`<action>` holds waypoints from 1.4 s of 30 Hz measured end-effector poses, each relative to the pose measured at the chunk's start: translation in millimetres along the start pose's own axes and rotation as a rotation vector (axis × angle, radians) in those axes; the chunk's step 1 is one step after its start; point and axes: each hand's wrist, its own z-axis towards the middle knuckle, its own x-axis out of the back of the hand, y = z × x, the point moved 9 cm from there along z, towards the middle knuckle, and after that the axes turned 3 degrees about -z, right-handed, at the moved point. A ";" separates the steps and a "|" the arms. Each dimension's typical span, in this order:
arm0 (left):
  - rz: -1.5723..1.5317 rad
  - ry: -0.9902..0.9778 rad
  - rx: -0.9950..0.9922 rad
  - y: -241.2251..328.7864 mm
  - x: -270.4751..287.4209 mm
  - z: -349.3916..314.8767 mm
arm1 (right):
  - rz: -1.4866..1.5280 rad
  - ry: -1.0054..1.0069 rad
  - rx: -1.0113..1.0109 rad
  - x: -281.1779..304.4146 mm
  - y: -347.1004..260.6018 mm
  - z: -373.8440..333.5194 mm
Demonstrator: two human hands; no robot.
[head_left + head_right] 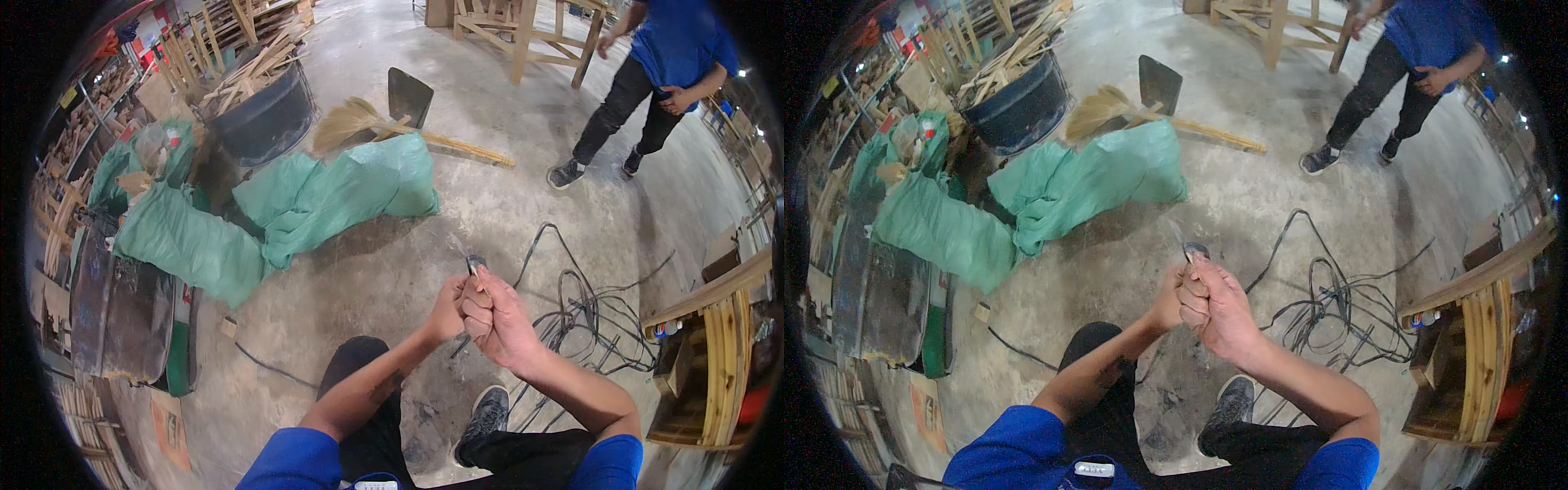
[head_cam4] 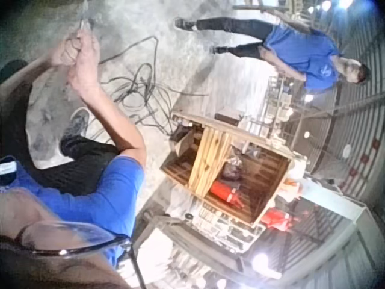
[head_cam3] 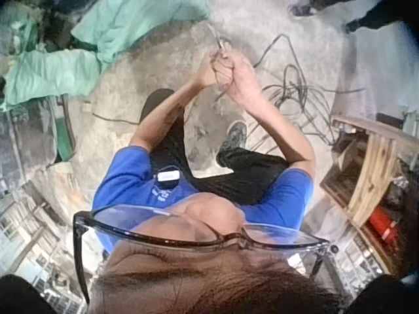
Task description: The person sits on the floor and ties a green sack using a black strap. They gather the top of the sack, wrap the strap around it, and secure it with a knot. The person then lifts the tied sack and places it on the floor.
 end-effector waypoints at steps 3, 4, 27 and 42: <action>0.101 0.170 0.190 -27.6 22.5 -8.3 | 0.001 0.018 -0.012 3.2 2.1 2.1; -0.013 0.228 0.244 -37.1 28.9 -11.8 | 0.024 0.006 -0.026 1.6 3.6 2.3; -0.026 0.062 0.483 -67.9 41.6 -30.7 | -1.327 -0.083 0.376 -16.9 -32.7 -25.3; -0.185 0.138 0.338 -23.8 11.4 -28.1 | -0.925 0.217 0.696 16.4 -58.0 -17.6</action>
